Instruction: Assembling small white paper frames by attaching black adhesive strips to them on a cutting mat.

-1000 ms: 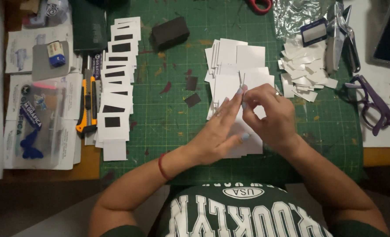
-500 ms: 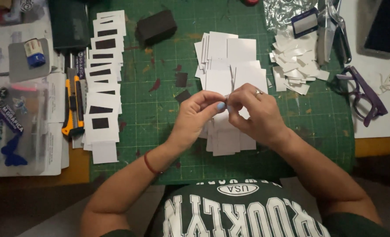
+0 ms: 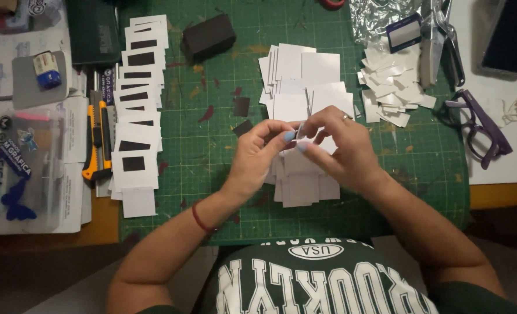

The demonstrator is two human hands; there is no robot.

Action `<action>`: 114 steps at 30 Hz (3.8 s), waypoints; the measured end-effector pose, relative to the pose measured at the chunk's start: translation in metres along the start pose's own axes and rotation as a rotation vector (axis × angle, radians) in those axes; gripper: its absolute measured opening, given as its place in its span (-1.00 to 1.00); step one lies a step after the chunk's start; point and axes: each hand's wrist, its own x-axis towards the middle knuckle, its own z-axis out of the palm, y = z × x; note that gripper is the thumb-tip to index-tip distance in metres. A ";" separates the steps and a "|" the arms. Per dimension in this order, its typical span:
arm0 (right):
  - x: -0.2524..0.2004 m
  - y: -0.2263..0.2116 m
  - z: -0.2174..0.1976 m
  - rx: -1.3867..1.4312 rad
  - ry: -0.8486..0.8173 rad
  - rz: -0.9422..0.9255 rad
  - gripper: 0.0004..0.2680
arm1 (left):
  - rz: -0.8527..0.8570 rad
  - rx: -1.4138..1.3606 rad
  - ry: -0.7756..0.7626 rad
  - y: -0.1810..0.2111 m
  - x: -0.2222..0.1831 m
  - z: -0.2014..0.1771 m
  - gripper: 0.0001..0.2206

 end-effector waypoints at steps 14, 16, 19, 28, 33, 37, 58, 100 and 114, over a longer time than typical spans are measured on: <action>-0.001 0.056 -0.062 -0.330 0.141 0.028 -0.85 | 0.073 0.024 0.048 0.003 0.003 -0.013 -0.91; 0.000 0.077 -0.098 -0.344 0.166 0.043 -0.87 | 0.052 0.026 0.087 0.008 0.005 -0.019 -0.90; -0.005 0.094 -0.132 -0.758 0.091 0.314 -0.92 | -0.043 0.017 0.048 0.015 0.008 -0.023 -0.89; 0.008 0.059 -0.094 -1.049 0.278 -0.184 -0.68 | -0.163 -0.021 0.108 0.017 0.004 -0.019 -0.89; 0.000 0.025 -0.031 -0.952 0.027 -0.641 -0.74 | -0.228 -0.073 0.051 0.016 0.000 -0.015 -0.91; 0.015 0.006 -0.023 -0.978 0.073 -0.795 -0.82 | -0.295 -0.045 0.023 0.023 -0.002 -0.010 -0.89; 0.012 -0.007 -0.040 -0.296 -0.518 0.499 -0.88 | 0.391 1.782 -0.440 0.022 -0.015 -0.032 0.06; -0.001 0.028 -0.019 -0.518 -0.389 0.113 -0.92 | 0.396 1.753 -0.437 0.013 -0.014 -0.035 -0.02; -0.014 0.031 -0.008 -0.848 -0.306 0.040 -0.92 | 0.372 1.739 -0.459 0.012 -0.013 -0.036 -0.02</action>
